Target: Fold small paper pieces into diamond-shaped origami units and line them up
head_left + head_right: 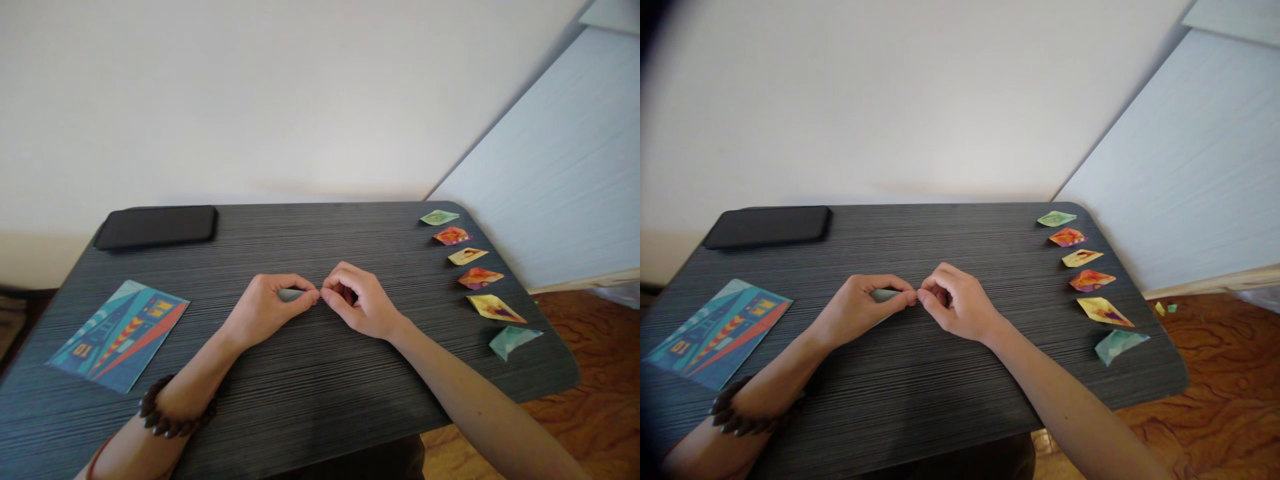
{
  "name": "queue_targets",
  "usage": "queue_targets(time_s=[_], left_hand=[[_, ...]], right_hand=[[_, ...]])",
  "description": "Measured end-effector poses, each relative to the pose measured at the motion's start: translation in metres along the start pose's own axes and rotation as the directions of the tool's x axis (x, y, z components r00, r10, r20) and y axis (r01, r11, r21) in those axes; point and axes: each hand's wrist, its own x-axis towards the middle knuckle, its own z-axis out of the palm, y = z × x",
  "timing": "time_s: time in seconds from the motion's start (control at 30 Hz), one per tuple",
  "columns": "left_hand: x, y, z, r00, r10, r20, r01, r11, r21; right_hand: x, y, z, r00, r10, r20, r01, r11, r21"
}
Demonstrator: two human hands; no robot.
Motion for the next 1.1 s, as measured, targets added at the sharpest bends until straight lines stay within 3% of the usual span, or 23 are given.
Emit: queue_targets(time_s=[0.1,0.27,0.33,0.57,0.77,0.97,1.1], left_hand=[[0.000,0.000,-0.002,1.000,-0.006,-0.006,0.006,1.000,-0.013],[0.003,-0.006,-0.007,0.994,-0.093,-0.048,0.080,0.973,-0.216],[0.005,-0.009,-0.008,0.993,-0.095,-0.066,0.074,0.962,-0.261],[0.003,-0.013,0.002,0.995,0.004,-0.102,-0.015,0.994,-0.109],[0.002,-0.016,0.007,0.949,-0.025,-0.314,-0.062,0.963,-0.264],[0.001,-0.012,0.007,0.955,0.070,-0.289,-0.086,0.995,-0.044],[0.000,-0.012,0.006,0.942,0.087,-0.324,-0.118,0.990,-0.078]], right_hand=[[0.000,0.002,-0.001,1.000,-0.023,-0.005,0.023,1.000,-0.009],[0.002,0.009,-0.005,0.967,0.038,-0.251,-0.047,0.998,-0.030],[0.002,0.010,-0.007,0.957,0.056,-0.283,-0.068,0.997,-0.035],[0.002,0.006,-0.003,0.993,-0.007,-0.115,0.000,0.998,-0.065],[0.001,0.009,-0.004,0.987,0.031,-0.155,-0.046,0.994,-0.095],[0.000,0.004,-0.001,0.999,-0.009,-0.050,0.007,1.000,-0.028],[0.000,0.005,-0.003,0.998,-0.018,-0.059,0.014,0.997,-0.081]])
